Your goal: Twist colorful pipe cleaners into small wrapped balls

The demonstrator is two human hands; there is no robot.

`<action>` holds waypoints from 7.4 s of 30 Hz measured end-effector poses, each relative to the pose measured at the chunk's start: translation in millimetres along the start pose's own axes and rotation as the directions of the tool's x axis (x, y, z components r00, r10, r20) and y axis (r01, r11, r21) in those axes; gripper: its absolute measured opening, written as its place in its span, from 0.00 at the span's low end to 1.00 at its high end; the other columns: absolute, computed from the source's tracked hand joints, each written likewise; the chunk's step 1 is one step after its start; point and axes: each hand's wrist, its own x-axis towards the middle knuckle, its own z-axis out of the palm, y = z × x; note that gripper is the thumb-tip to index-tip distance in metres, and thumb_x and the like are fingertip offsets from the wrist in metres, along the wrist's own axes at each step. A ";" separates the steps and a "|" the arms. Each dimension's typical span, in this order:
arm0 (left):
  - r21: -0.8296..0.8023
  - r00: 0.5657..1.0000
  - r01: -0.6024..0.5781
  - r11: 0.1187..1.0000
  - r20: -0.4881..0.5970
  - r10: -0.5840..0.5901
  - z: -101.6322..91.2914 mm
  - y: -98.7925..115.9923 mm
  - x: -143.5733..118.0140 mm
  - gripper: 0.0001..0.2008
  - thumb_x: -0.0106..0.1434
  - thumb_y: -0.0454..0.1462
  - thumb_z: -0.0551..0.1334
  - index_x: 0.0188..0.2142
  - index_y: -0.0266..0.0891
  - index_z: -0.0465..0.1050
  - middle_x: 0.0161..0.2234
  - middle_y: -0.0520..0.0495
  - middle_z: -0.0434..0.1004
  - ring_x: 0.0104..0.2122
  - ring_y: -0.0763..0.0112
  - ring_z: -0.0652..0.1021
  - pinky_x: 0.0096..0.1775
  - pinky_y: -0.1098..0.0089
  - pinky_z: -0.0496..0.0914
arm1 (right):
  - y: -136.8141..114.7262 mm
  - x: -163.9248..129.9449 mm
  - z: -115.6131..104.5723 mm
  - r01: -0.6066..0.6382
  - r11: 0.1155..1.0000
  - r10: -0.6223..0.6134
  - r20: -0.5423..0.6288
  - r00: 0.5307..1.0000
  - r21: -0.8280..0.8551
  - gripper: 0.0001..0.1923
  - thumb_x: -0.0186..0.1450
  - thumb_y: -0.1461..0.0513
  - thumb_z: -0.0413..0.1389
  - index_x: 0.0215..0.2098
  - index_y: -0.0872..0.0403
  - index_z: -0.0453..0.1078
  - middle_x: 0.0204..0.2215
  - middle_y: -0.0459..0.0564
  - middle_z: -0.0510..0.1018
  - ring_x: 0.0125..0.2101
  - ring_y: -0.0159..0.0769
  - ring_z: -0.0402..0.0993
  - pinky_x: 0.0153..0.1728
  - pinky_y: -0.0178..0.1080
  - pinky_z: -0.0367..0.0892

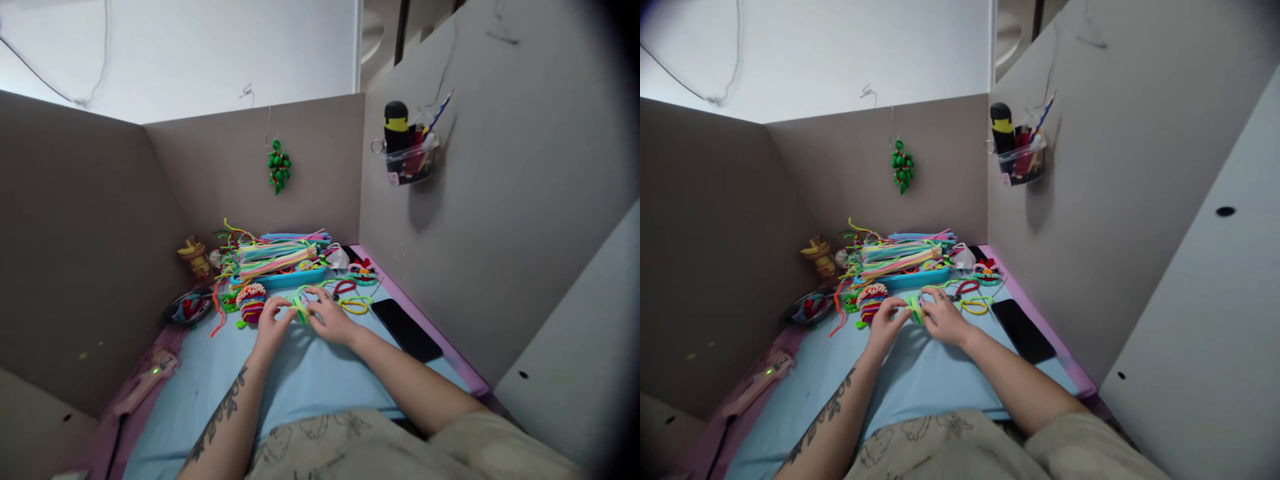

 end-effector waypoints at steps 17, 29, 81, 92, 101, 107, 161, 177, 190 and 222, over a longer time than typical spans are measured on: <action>0.142 0.969 -0.172 0.975 0.203 0.141 -5.3 19.3 -0.5 0.06 0.52 0.41 0.64 0.22 0.43 0.76 0.22 0.48 0.69 0.29 0.65 0.67 0.38 0.66 0.62 | -1.7 5.9 -23.7 0.111 0.990 -0.132 0.298 0.945 0.086 0.11 0.56 0.73 0.50 0.30 0.53 0.69 0.54 0.53 0.62 0.56 0.41 0.56 0.53 0.46 0.57; -0.067 0.994 0.104 0.992 -0.039 -0.107 3.7 -1.3 -2.1 0.23 0.48 0.40 0.68 0.45 0.45 0.71 0.48 0.42 0.67 0.44 0.62 0.72 0.40 0.67 0.67 | 3.4 4.9 -7.9 -0.089 0.984 0.077 0.081 0.994 0.156 0.07 0.57 0.69 0.51 0.29 0.53 0.68 0.44 0.52 0.66 0.47 0.38 0.64 0.50 0.43 0.60; 0.023 0.920 0.191 0.981 0.344 -0.187 15.1 -3.2 -12.4 0.29 0.49 0.41 0.67 0.50 0.38 0.63 0.38 0.47 0.73 0.36 0.68 0.73 0.38 0.69 0.67 | 10.3 9.0 15.3 -0.413 0.670 0.563 -0.060 0.824 0.618 0.12 0.53 0.56 0.58 0.30 0.53 0.64 0.30 0.46 0.68 0.32 0.34 0.65 0.35 0.37 0.61; -0.029 0.949 0.192 0.981 0.261 -0.178 14.7 -10.2 -10.4 0.35 0.46 0.39 0.69 0.53 0.38 0.59 0.43 0.43 0.73 0.41 0.64 0.74 0.42 0.66 0.68 | 4.3 6.4 19.5 -0.546 0.292 0.520 0.349 0.780 0.785 0.17 0.48 0.58 0.63 0.32 0.55 0.66 0.21 0.41 0.69 0.18 0.24 0.59 0.18 0.30 0.48; 0.078 0.957 0.108 0.991 0.261 -0.125 18.5 -12.0 -14.5 0.34 0.46 0.40 0.69 0.52 0.36 0.61 0.47 0.41 0.70 0.47 0.60 0.71 0.47 0.63 0.65 | -3.3 3.2 34.6 -0.367 0.371 0.622 0.065 0.780 0.853 0.21 0.52 0.60 0.58 0.42 0.52 0.57 0.23 0.40 0.68 0.23 0.29 0.65 0.28 0.33 0.60; 0.104 0.960 0.038 0.994 0.273 -0.065 19.5 -16.7 -15.9 0.34 0.46 0.39 0.69 0.52 0.37 0.62 0.50 0.41 0.68 0.49 0.58 0.69 0.51 0.60 0.62 | -3.1 3.8 32.0 -0.394 0.431 0.619 0.052 0.784 0.811 0.19 0.53 0.60 0.57 0.41 0.52 0.56 0.19 0.37 0.64 0.20 0.28 0.63 0.25 0.33 0.58; 0.318 0.975 -0.191 0.929 0.173 0.141 -9.7 -1.9 3.4 0.08 0.57 0.42 0.61 0.30 0.40 0.74 0.29 0.48 0.71 0.28 0.70 0.70 0.33 0.69 0.65 | 5.1 11.3 -4.4 -0.411 0.476 0.456 0.181 0.871 0.778 0.12 0.49 0.63 0.60 0.27 0.54 0.61 0.21 0.39 0.65 0.22 0.26 0.62 0.25 0.31 0.56; 0.048 0.971 -0.062 0.997 0.233 0.049 25.4 -11.2 -21.0 0.45 0.49 0.41 0.67 0.62 0.48 0.45 0.63 0.40 0.46 0.60 0.55 0.57 0.55 0.57 0.60 | -0.7 10.1 25.2 -0.167 -0.247 0.599 0.286 0.748 0.955 0.16 0.46 0.69 0.63 0.26 0.52 0.59 0.24 0.41 0.73 0.27 0.33 0.72 0.29 0.36 0.68; 0.243 0.944 -0.287 0.927 0.235 0.230 8.7 -14.0 -5.1 0.23 0.55 0.34 0.62 0.51 0.40 0.66 0.50 0.41 0.70 0.50 0.62 0.70 0.51 0.59 0.65 | -8.8 5.8 19.1 -0.489 -0.007 0.573 0.404 0.713 0.872 0.16 0.52 0.59 0.61 0.34 0.51 0.61 0.23 0.42 0.73 0.24 0.31 0.72 0.29 0.36 0.65; 0.468 0.862 -0.399 0.788 0.484 0.149 1.1 -13.9 -6.3 0.19 0.48 0.23 0.53 0.37 0.39 0.74 0.35 0.47 0.75 0.37 0.68 0.74 0.41 0.68 0.69 | -7.2 -0.6 12.3 -0.125 0.992 0.124 0.139 0.983 0.003 0.05 0.60 0.69 0.51 0.27 0.54 0.62 0.27 0.46 0.68 0.31 0.35 0.63 0.33 0.36 0.56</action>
